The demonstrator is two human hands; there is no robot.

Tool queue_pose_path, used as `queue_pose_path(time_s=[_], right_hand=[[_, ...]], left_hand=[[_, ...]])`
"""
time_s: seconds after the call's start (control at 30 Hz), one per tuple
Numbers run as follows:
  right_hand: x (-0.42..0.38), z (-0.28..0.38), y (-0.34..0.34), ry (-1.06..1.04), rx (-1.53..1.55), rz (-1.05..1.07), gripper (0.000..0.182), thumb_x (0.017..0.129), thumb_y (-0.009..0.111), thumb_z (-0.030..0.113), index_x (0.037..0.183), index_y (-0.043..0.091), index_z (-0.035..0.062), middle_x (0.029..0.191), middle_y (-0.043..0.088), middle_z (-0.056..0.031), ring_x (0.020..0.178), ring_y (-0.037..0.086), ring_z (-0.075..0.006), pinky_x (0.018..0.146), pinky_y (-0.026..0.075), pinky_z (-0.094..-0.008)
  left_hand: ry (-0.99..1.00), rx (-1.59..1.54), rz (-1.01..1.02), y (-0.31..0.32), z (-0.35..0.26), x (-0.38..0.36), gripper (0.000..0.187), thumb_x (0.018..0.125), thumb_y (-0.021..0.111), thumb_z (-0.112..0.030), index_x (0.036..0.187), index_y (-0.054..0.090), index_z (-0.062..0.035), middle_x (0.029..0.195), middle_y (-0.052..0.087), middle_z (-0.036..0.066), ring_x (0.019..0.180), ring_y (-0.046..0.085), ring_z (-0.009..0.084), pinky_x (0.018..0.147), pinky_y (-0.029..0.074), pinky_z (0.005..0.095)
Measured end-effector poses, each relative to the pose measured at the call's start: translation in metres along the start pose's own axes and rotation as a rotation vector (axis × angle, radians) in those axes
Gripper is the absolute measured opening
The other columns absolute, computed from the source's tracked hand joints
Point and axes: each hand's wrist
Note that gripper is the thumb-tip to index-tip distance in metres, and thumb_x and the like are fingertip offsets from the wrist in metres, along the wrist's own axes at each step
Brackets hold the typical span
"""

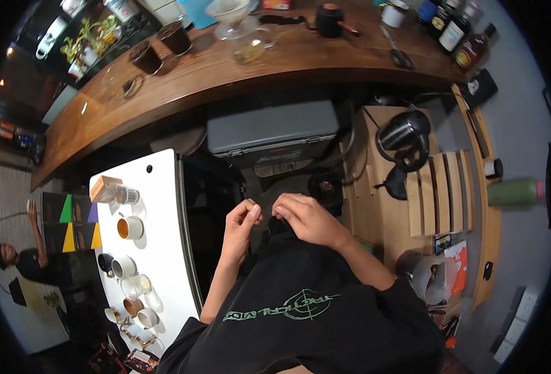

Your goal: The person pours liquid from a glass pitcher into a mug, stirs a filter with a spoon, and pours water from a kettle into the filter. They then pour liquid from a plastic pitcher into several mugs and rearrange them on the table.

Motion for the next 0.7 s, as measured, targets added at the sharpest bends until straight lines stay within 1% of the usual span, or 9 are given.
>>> queue_pose_path(time_s=[0.07,0.13,0.2,0.27,0.3,0.4,0.53,0.6,0.7], right_hand=[[-0.024,0.012,-0.014,0.025,-0.006,-0.042,0.014,0.098,0.051,0.006,0.092,0.059,-0.0033,0.084,0.062,-0.0145,0.080,0.064,-0.0283,0.075,0.051,-0.0373],[-0.052,0.020,-0.028,0.160,0.130,-0.078,0.014,0.099,0.051,0.006,0.094,0.060,-0.0026,0.086,0.063,-0.0142,0.081,0.065,-0.0265,0.075,0.051,-0.0368],[-0.081,0.017,-0.041,0.144,0.104,-0.129,0.013,0.099,0.053,0.008,0.098,0.062,-0.0016,0.087,0.064,-0.0135,0.083,0.066,-0.0250,0.076,0.051,-0.0357],[-0.110,0.021,-0.054,0.153,0.107,-0.167,0.016,0.099,0.055,0.012,0.102,0.060,-0.0019,0.094,0.065,-0.0160,0.087,0.065,-0.0327,0.077,0.050,-0.0389],[-0.125,0.024,-0.059,0.175,0.117,-0.197,0.016,0.098,0.056,0.013,0.104,0.061,-0.0009,0.096,0.066,-0.0157,0.089,0.066,-0.0327,0.078,0.051,-0.0387],[-0.165,0.037,-0.060,0.192,0.066,-0.358,0.016,0.098,0.057,0.014,0.103,0.061,-0.0007,0.097,0.066,-0.0154,0.089,0.065,-0.0335,0.079,0.051,-0.0387],[-0.215,0.059,-0.049,0.232,0.027,-0.594,0.016,0.098,0.057,0.014,0.102,0.061,-0.0011,0.096,0.066,-0.0153,0.089,0.065,-0.0339,0.078,0.051,-0.0390],[-0.235,0.065,-0.035,0.271,-0.031,-0.709,0.014,0.097,0.059,0.012,0.103,0.064,0.0000,0.092,0.066,-0.0135,0.086,0.066,-0.0297,0.078,0.050,-0.0381],[-0.270,0.084,-0.008,0.349,-0.048,-0.906,0.013,0.097,0.057,0.010,0.099,0.064,-0.0005,0.090,0.065,-0.0123,0.084,0.066,-0.0279,0.077,0.050,-0.0371]], left_hand=[[-0.008,-0.006,0.064,0.020,0.006,-0.005,0.025,0.101,0.059,-0.014,0.078,0.055,-0.0037,0.079,0.049,-0.001,0.075,0.044,0.0081,0.071,0.037,0.0247],[-0.029,-0.038,0.173,0.042,0.014,-0.011,0.025,0.101,0.058,-0.013,0.079,0.055,-0.0032,0.080,0.049,0.000,0.076,0.044,0.0084,0.071,0.037,0.0246],[-0.041,-0.020,0.248,0.065,0.020,-0.017,0.017,0.099,0.060,-0.013,0.085,0.056,-0.0044,0.083,0.051,-0.001,0.077,0.046,0.0080,0.073,0.038,0.0240],[-0.107,0.019,0.235,0.088,0.021,-0.023,0.010,0.097,0.063,-0.013,0.094,0.056,-0.0064,0.084,0.052,-0.001,0.080,0.048,0.0076,0.075,0.039,0.0231],[-0.123,0.015,0.271,0.095,0.025,-0.024,0.014,0.095,0.066,-0.014,0.101,0.055,-0.0077,0.087,0.053,-0.002,0.082,0.050,0.0070,0.076,0.040,0.0224],[-0.139,0.055,0.390,0.119,0.032,-0.029,0.013,0.094,0.066,-0.010,0.101,0.055,-0.0063,0.091,0.053,-0.001,0.084,0.050,0.0078,0.077,0.041,0.0233],[-0.172,0.046,0.747,0.150,0.042,-0.029,0.010,0.093,0.062,-0.006,0.099,0.056,-0.0048,0.095,0.053,0.002,0.086,0.051,0.0102,0.079,0.042,0.0253],[-0.169,0.031,0.962,0.167,0.047,-0.026,0.006,0.092,0.059,-0.004,0.097,0.056,-0.0039,0.097,0.052,0.004,0.088,0.052,0.0128,0.082,0.043,0.0274],[-0.192,0.078,1.196,0.194,0.060,-0.030,0.004,0.094,0.058,-0.006,0.092,0.059,-0.0028,0.093,0.055,0.006,0.089,0.052,0.0146,0.082,0.042,0.0284]])
Point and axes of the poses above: each hand's wrist, its own x-axis towards the middle knuckle, its own y-axis out of the palm, z = x × y
